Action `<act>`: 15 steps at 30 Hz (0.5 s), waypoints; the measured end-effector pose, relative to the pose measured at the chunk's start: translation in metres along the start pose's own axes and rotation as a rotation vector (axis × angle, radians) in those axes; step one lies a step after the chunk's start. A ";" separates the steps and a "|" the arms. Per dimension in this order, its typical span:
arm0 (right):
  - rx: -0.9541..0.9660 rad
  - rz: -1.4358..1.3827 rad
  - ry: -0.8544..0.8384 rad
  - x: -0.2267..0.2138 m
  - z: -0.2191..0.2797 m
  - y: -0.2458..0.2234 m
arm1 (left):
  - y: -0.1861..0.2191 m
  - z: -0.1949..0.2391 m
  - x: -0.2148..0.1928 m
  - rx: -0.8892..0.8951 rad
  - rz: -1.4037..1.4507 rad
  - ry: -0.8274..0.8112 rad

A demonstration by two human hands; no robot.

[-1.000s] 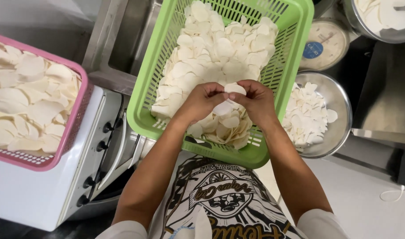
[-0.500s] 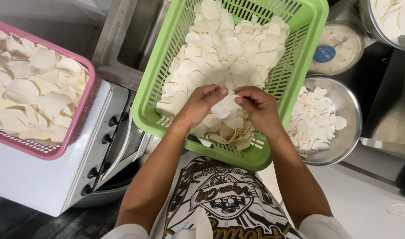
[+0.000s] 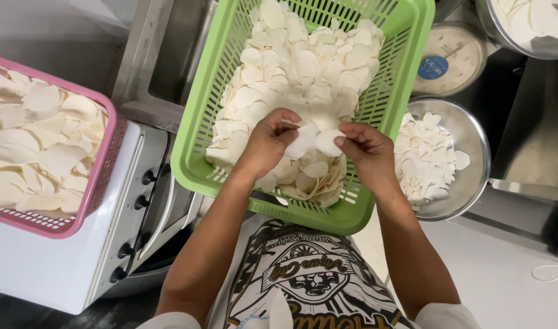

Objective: The person picks up white, thin, round slices from a green basket, separates them by hand, and places them into a metal bowl. The process is repeated continuously throughout the video.

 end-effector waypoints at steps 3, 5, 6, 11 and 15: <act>0.063 0.046 0.003 0.001 0.001 0.007 | 0.022 0.016 0.003 0.032 -0.026 -0.047; 0.069 0.075 -0.002 0.007 0.003 0.002 | 0.036 0.025 0.004 0.018 -0.046 -0.077; 0.050 0.117 -0.001 0.011 0.004 -0.004 | 0.039 0.026 0.005 0.008 -0.033 -0.099; -0.021 0.258 -0.016 0.012 0.005 -0.005 | 0.033 0.035 0.013 0.027 -0.034 -0.155; -0.022 0.231 -0.008 0.013 0.006 -0.005 | 0.018 0.031 0.015 0.023 -0.007 -0.206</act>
Point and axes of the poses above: each hand's wrist, its own z-axis away from the middle knuckle, its own x-axis out of the palm, y = z × x, the point moved 3 cm from there along -z, towards the middle knuckle, and after that the axes turned 15 degrees about y, right-handed, at the moved point
